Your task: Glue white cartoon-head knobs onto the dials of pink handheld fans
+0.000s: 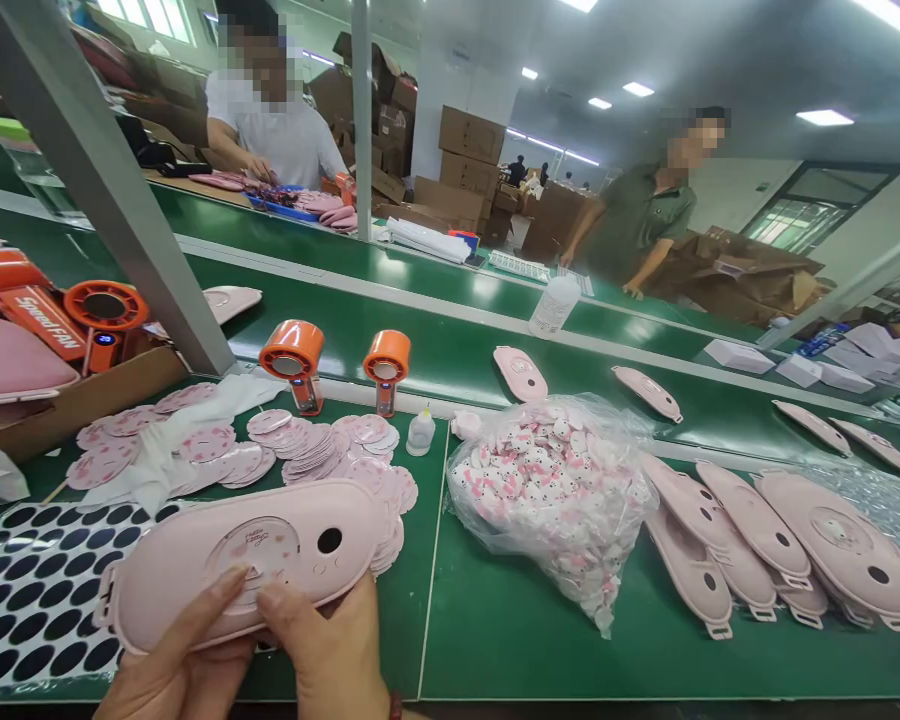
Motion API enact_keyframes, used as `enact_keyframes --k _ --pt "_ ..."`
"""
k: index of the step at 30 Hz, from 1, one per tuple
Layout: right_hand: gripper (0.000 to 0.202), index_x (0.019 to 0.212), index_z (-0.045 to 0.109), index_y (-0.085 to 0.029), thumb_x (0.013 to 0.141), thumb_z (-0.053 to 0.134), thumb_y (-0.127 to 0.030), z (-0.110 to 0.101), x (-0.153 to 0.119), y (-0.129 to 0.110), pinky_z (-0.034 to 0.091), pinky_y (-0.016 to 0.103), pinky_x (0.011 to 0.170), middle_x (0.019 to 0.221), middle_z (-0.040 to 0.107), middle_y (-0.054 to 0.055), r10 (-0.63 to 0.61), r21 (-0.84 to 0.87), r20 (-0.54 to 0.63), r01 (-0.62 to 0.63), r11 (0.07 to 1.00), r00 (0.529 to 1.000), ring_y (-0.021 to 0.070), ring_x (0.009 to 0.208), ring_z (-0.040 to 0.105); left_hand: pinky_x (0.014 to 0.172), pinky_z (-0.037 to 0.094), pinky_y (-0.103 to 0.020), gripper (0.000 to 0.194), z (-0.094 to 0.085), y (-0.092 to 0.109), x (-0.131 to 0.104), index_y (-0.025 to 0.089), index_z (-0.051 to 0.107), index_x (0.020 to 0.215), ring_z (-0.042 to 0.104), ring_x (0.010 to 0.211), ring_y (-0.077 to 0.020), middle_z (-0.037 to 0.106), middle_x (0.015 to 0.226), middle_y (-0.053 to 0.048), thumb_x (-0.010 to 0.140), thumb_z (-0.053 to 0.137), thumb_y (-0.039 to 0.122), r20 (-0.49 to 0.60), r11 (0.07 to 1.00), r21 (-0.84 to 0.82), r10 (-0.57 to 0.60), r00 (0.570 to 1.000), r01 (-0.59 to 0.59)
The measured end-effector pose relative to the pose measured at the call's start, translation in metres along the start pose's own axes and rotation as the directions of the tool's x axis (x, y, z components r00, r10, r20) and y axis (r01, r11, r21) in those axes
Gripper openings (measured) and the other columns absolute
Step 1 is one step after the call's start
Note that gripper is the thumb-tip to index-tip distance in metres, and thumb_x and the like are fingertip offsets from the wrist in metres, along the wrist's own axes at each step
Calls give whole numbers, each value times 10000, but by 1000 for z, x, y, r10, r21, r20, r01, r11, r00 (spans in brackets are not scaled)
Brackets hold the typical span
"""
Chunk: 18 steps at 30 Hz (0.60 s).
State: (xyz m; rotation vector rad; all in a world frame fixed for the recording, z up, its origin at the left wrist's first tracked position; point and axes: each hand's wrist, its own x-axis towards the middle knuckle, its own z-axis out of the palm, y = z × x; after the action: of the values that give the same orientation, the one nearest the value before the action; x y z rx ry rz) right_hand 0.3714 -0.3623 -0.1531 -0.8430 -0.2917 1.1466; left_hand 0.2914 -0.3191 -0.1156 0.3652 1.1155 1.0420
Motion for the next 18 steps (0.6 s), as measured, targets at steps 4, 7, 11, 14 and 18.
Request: enact_keyframes --k 4,7,11,14,18 --pt "683 1240 643 -223 681 908 -512 -17 7 -31 592 410 998 1177 762 82 -145 -226 -1 141 964 989 291 1113 720 849 647 -378 868 -8 12 7 360 702 1285 638 1289 -363 724 1362 -20 477 975 197 -27 998 33 -52 998 53" --pt "607 1152 697 -238 643 916 -485 -21 14 -65 595 345 910 1149 750 60 -187 -524 54 188 831 981 257 1029 711 851 658 -425 937 -19 10 12 334 710 1281 627 1290 -421 714 1383 -40 404 967 129 56 994 86 -68 996 63" --pt "420 1001 768 -234 670 892 -461 -13 17 -84 578 313 782 932 771 20 -59 -765 103 117 634 993 229 843 699 886 655 -457 887 -25 7 17 294 701 1312 612 1295 -455 704 1400 -67 474 972 190 153 987 162 -33 988 8" --pt "367 975 769 -229 704 855 -462 -9 18 -81 550 282 663 851 756 5 -35 -781 74 80 619 997 203 739 676 909 648 -434 885 -22 7 22 342 667 1355 609 1310 -424 715 1385 -38 530 980 275 145 980 200 -16 989 -14" --pt "379 1024 758 -235 739 839 -472 -12 24 -81 574 310 711 901 763 18 -57 -769 73 92 633 996 220 792 702 968 621 -432 894 -15 10 32 403 639 1375 603 1327 -389 726 1364 16 552 985 349 72 976 216 -29 997 13"
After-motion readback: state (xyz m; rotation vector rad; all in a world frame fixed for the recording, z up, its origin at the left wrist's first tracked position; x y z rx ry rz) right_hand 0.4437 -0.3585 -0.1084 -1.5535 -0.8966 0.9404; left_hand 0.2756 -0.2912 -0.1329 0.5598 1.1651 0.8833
